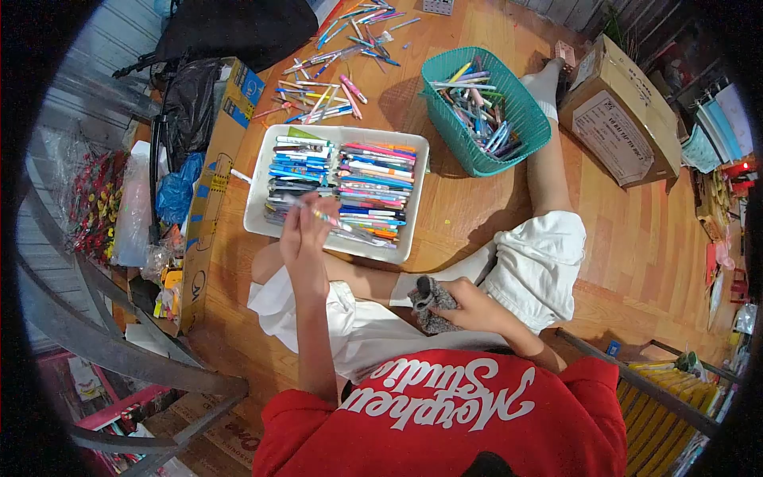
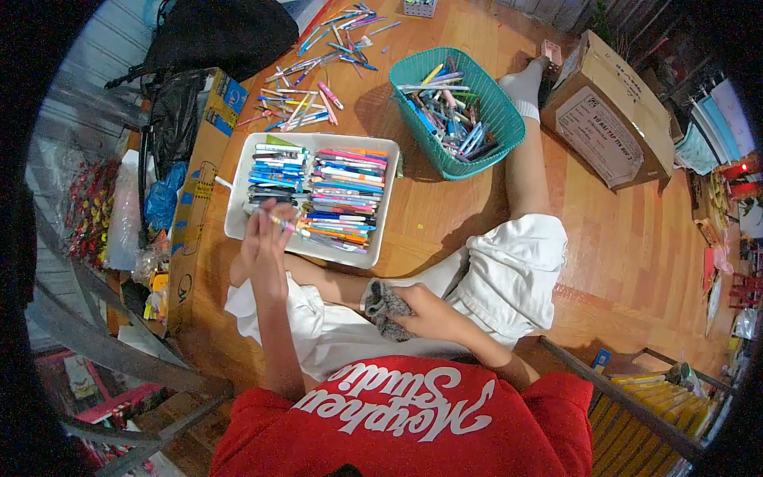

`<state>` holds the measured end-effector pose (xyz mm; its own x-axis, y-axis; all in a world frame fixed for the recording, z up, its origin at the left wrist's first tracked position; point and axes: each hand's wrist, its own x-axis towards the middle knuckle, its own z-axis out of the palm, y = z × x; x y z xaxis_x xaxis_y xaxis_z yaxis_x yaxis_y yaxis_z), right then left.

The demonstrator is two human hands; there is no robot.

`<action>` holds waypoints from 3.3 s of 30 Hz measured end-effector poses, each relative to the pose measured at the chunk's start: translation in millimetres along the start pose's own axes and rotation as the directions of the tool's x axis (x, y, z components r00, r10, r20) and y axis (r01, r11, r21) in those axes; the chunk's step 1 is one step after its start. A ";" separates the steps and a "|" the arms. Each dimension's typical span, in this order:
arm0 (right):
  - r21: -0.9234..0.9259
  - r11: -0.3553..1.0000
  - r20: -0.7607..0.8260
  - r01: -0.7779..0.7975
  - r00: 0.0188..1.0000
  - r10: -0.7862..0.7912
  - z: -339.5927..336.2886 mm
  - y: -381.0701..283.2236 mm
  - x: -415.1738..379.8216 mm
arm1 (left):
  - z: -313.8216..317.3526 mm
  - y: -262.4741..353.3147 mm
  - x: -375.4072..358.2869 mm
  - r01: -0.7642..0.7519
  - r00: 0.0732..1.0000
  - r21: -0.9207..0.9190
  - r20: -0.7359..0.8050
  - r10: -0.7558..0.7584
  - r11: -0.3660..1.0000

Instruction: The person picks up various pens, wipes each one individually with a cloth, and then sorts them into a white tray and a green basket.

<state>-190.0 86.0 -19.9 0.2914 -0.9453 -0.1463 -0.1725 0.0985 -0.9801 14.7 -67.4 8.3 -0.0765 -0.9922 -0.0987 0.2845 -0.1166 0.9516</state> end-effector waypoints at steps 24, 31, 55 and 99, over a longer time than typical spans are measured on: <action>-0.083 0.989 -0.709 -0.120 0.704 0.026 -136.5 6.7 -27.4 | -15.7 -79.1 88.6 -0.666 0.745 0.681 0.620 0.243 0.305; -0.574 0.793 -0.736 -0.203 0.553 -0.391 -237.2 -8.5 120.6 | -64.9 -90.7 71.3 -0.472 0.862 0.772 0.303 0.406 0.426; -0.568 0.785 -0.632 -0.247 0.742 -0.224 -239.0 27.5 69.2 | -48.0 -104.9 76.4 -0.434 0.900 0.693 0.305 0.312 0.575; 0.914 0.215 -0.401 0.343 0.840 0.366 -10.2 -1.5 48.0 | 71.8 -62.9 -78.5 0.075 0.994 0.042 0.079 -0.078 0.996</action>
<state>-185.4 37.2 -24.1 -0.1955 -0.8827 -0.4274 0.9234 -0.0189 -0.3834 -65.8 21.1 -22.8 -0.1736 -0.9734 -0.1498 0.2373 -0.1889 0.9529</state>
